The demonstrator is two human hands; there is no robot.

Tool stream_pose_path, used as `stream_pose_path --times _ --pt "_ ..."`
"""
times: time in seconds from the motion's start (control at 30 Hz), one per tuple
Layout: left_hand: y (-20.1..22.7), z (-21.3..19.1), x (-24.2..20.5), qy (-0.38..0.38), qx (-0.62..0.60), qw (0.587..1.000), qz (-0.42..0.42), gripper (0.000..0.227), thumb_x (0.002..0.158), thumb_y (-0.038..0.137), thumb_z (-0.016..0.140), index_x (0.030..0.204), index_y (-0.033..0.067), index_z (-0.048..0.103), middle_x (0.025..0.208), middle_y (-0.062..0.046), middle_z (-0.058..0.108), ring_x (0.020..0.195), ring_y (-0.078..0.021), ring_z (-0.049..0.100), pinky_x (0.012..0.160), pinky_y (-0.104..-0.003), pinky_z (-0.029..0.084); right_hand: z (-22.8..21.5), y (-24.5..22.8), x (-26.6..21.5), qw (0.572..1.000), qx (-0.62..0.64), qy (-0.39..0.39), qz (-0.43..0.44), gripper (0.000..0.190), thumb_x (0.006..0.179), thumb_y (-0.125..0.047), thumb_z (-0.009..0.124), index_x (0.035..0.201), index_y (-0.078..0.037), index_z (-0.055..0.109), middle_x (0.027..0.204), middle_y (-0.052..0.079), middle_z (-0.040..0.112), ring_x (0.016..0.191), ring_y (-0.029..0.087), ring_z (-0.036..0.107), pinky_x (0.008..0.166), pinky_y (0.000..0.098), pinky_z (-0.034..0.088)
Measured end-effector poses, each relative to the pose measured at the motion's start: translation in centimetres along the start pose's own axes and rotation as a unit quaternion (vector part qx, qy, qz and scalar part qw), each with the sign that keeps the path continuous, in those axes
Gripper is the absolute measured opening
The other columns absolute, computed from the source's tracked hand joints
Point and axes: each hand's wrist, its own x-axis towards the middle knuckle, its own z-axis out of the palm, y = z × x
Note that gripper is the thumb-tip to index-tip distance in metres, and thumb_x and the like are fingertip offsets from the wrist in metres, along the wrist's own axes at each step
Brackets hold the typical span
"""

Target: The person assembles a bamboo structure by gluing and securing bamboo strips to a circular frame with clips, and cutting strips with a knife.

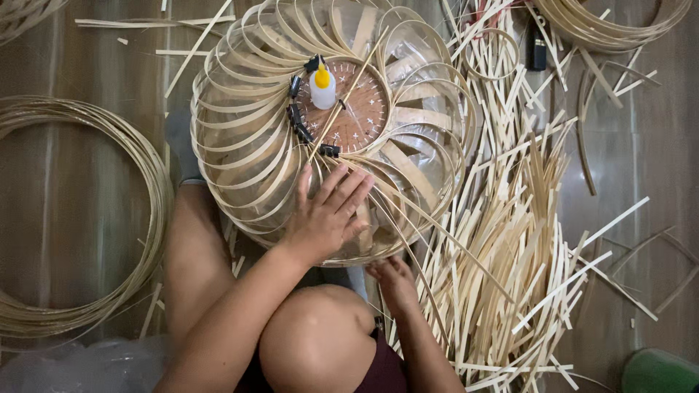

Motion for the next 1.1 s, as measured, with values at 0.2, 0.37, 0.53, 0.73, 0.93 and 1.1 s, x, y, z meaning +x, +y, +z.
stream_pose_path --times 0.2,0.37,0.53,0.73,0.93,1.1 --pt "0.2 0.7 1.9 -0.026 -0.03 0.999 -0.022 0.069 0.103 0.054 0.052 0.16 0.0197 0.035 0.163 0.0 0.032 0.154 -0.022 0.022 0.121 -0.067 0.013 0.4 -4.3 1.3 0.991 -0.077 0.104 0.023 0.048 0.092 -0.006 0.054 0.139 -0.001 0.057 0.104 0.008 0.071 0.095 0.02 0.065 0.095 0.0405 0.052" --pt "1.4 2.4 6.4 -0.061 -0.038 0.996 -0.051 0.075 0.099 0.059 0.054 0.16 0.0179 0.036 0.162 -0.002 0.032 0.152 -0.0218 0.023 0.116 -0.069 0.017 -1.4 -8.9 4.8 0.989 -0.06 0.116 -0.068 0.051 0.099 -0.008 0.061 0.15 0.0 0.059 0.11 0.011 0.067 0.093 0.022 0.055 0.087 0.0381 0.046" --pt "2.1 3.0 7.6 -0.052 -0.028 0.996 -0.063 0.076 0.098 0.059 0.057 0.159 0.0192 0.035 0.162 0.0 0.032 0.151 -0.0223 0.022 0.113 -0.071 0.018 -0.8 -13.0 0.7 0.968 -0.154 0.184 -0.079 0.059 0.093 -0.012 0.064 0.148 -0.005 0.044 0.128 0.005 0.066 0.111 0.016 0.067 0.098 0.0341 0.054" --pt "1.1 1.6 6.0 -0.068 -0.06 0.995 -0.03 0.075 0.098 0.054 0.056 0.162 0.0233 0.031 0.168 -0.004 0.021 0.156 -0.0249 0.013 0.118 -0.07 0.01 -4.7 -12.7 -5.7 0.96 0.018 0.139 -0.244 0.057 0.097 -0.003 0.063 0.151 0.004 0.045 0.136 0.018 0.062 0.108 0.024 0.066 0.1 0.0396 0.053" --pt "1.0 -2.3 4.0 -0.094 -0.09 0.99 -0.047 0.073 0.1 0.052 0.055 0.162 0.0221 0.03 0.167 -0.007 0.021 0.155 -0.0302 0.018 0.122 -0.067 0.009 -5.4 -13.2 -8.6 0.929 0.001 0.027 -0.368 0.05 0.099 -0.005 0.062 0.148 -0.002 0.052 0.131 0.017 0.066 0.109 0.023 0.067 0.1 0.0378 0.055" --pt "0.6 -6.0 0.5 0.046 -0.177 0.975 -0.125 0.065 0.107 0.044 0.055 0.161 0.0134 0.038 0.166 -0.018 0.032 0.153 -0.0403 0.033 0.126 -0.062 0.02 -3.7 -13.0 -12.1 0.807 -0.394 -0.038 -0.439 0.035 0.104 -0.007 0.058 0.138 -0.013 0.061 0.122 0.014 0.073 0.107 0.021 0.073 0.094 0.0401 0.06"
